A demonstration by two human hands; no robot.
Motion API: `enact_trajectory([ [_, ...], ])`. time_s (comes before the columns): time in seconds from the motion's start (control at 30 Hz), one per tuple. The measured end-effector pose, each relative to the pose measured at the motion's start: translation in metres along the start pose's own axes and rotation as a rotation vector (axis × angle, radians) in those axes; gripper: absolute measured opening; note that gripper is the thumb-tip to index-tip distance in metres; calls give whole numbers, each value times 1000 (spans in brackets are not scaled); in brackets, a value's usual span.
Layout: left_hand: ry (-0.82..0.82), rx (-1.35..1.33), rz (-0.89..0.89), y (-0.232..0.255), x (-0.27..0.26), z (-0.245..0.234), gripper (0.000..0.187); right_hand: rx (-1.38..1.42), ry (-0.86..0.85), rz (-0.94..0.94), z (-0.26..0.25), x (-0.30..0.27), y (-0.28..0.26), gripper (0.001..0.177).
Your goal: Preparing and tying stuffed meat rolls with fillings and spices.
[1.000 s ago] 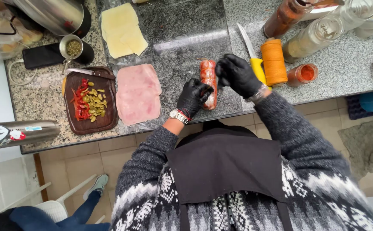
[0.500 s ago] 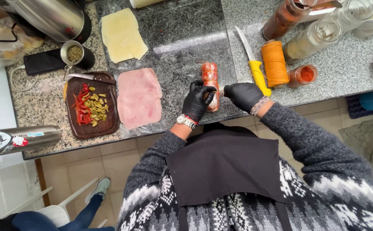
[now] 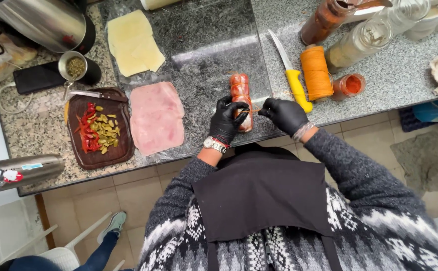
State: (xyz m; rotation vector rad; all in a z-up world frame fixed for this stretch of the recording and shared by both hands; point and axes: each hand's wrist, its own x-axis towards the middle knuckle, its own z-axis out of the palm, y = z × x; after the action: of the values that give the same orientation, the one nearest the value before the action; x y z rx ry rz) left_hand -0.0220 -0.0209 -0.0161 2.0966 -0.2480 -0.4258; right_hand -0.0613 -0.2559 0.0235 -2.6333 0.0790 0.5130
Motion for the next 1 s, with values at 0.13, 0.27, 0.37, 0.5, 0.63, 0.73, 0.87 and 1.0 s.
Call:
enact_trajectory([
  [0.13,-26,-28,-1,24,-2,-14,31,244,38,16,2,10,14,24],
  [0.27,-66,-11,-1,20,0,-11,41,-18,96,-77,3,4,-10,21],
  [0.37,-62,0,-31,-6,10,9,44,-210,97,-293,6,-4,-73,24],
  [0.5,-47,-473,-554,6,26,-2,48,27,74,-367,22,8,-73,37],
  [0.63,17,-199,-33,-9,5,12,43,-47,297,-49,5,5,18,22],
  [0.73,-29,-225,29,6,7,2,47,-338,271,9,20,-5,57,18],
  [0.87,-61,-224,-75,4,7,1,48,-268,205,-66,46,-7,23,22],
  [1.0,17,-131,-132,6,13,12,50,-137,33,-331,9,-36,-94,21],
])
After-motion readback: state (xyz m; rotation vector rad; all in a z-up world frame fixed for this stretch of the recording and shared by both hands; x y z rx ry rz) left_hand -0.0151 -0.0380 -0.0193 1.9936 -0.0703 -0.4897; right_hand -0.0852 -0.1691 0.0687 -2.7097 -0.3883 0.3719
